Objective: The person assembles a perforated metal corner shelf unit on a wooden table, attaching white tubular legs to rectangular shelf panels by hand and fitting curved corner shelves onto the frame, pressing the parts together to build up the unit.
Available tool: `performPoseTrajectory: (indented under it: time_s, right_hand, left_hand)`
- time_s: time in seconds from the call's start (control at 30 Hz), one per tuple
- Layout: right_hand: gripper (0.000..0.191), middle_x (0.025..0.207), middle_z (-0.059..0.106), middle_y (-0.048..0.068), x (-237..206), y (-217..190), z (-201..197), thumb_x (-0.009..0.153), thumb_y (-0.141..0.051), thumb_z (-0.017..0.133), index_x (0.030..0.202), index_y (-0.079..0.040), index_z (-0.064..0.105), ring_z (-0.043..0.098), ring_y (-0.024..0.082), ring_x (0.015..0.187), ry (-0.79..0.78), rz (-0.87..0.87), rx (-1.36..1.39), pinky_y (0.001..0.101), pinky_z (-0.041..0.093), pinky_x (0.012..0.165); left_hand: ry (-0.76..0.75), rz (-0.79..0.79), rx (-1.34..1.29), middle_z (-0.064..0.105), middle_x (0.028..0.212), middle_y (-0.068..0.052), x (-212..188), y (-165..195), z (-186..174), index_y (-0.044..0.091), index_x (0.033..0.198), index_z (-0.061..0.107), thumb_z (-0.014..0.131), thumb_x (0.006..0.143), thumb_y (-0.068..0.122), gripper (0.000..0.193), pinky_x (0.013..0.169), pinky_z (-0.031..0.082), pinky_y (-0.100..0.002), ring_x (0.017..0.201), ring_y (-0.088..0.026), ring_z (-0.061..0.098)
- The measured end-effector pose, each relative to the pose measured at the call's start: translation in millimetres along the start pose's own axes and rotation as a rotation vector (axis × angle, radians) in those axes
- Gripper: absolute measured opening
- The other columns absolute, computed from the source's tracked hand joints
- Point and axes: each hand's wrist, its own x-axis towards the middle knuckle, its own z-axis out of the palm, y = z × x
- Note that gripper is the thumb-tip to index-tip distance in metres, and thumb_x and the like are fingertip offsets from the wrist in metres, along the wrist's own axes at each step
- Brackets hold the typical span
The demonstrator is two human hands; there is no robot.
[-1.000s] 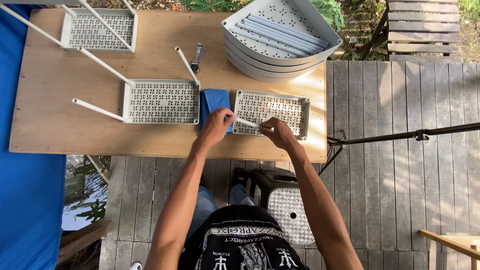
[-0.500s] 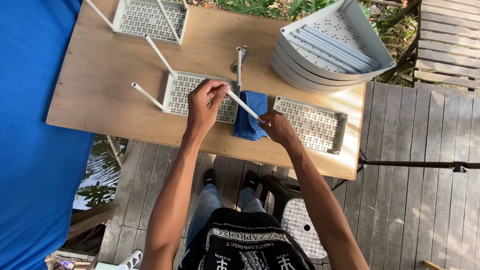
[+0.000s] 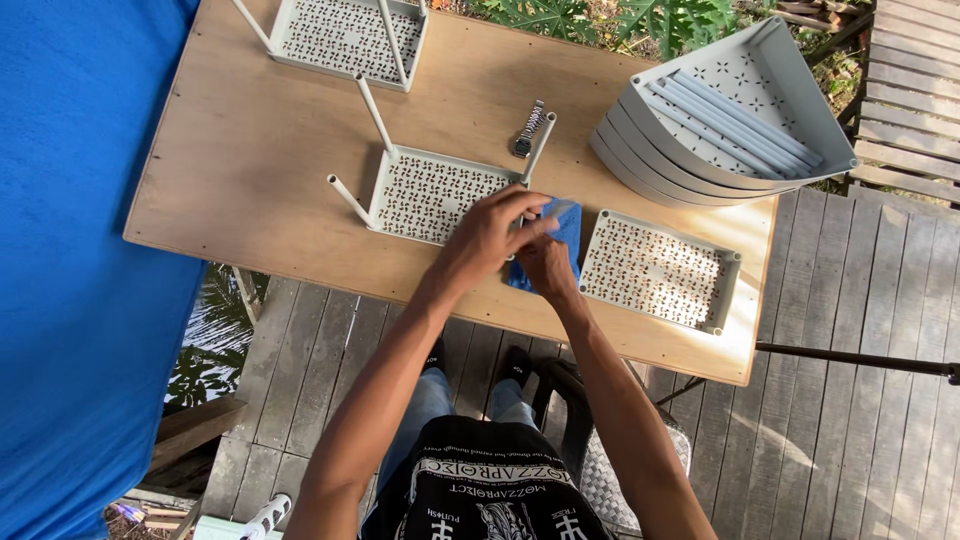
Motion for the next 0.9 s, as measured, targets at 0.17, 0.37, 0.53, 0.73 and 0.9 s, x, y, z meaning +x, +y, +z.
performPoseTrajectory:
  time_s: [0.17, 0.37, 0.53, 0.73, 0.9]
  right_hand:
    - [0.018, 0.082, 0.076, 0.014, -4.1, -0.9, 12.0, 0.089, -0.011, 0.077, 0.103, -0.002, 0.073, 0.076, 0.024, 0.074, 0.035, 0.039, 0.202, 0.0361, 0.059, 0.066]
    - [0.019, 0.087, 0.078, 0.014, -6.9, 1.8, 21.0, 0.087, -0.011, 0.079, 0.104, -0.003, 0.075, 0.078, 0.024, 0.082, 0.062, 0.073, 0.222, 0.0338, 0.060, 0.069]
    - [0.020, 0.093, 0.079, 0.014, -5.9, 5.1, 24.6, 0.086, -0.011, 0.080, 0.102, -0.002, 0.075, 0.078, 0.024, 0.084, 0.063, 0.027, 0.218, 0.0328, 0.062, 0.072]
    - [0.020, 0.092, 0.078, 0.015, -6.9, 0.5, 28.4, 0.086, -0.008, 0.077, 0.105, -0.003, 0.077, 0.078, 0.027, 0.083, 0.027, 0.069, 0.209, 0.0341, 0.061, 0.071]
    - [0.017, 0.087, 0.077, 0.017, -5.9, -4.3, 25.5, 0.085, -0.006, 0.077, 0.102, -0.003, 0.077, 0.076, 0.033, 0.080, 0.019, 0.063, 0.121, 0.0389, 0.059, 0.068]
  left_hand:
    - [-0.131, -0.142, 0.184, 0.068, 0.117, -0.019, -36.6, -74.6, 23.7, -0.002, 0.130, 0.062, 0.073, 0.089, 0.012, 0.045, 0.087, 0.057, -0.042, 0.101, -0.033, 0.069]
    - [-0.205, -0.216, 0.389, 0.070, 0.111, -0.018, -85.5, -143.6, 64.7, -0.001, 0.119, 0.067, 0.075, 0.081, 0.007, 0.040, 0.096, 0.051, -0.046, 0.104, -0.036, 0.066]
    - [-0.167, -0.218, 0.470, 0.071, 0.102, -0.014, -92.6, -152.0, 75.0, 0.003, 0.104, 0.071, 0.075, 0.086, 0.013, 0.022, 0.095, 0.049, -0.046, 0.101, -0.033, 0.067]
    - [-0.064, -0.198, 0.407, 0.072, 0.098, -0.012, -92.7, -149.5, 73.8, 0.004, 0.100, 0.075, 0.073, 0.090, 0.016, 0.015, 0.092, 0.050, -0.046, 0.097, -0.031, 0.068]
    - [0.000, -0.160, 0.429, 0.074, 0.099, -0.009, -93.8, -150.6, 75.6, 0.008, 0.102, 0.078, 0.066, 0.089, 0.006, 0.019, 0.092, 0.050, -0.046, 0.098, -0.030, 0.069]
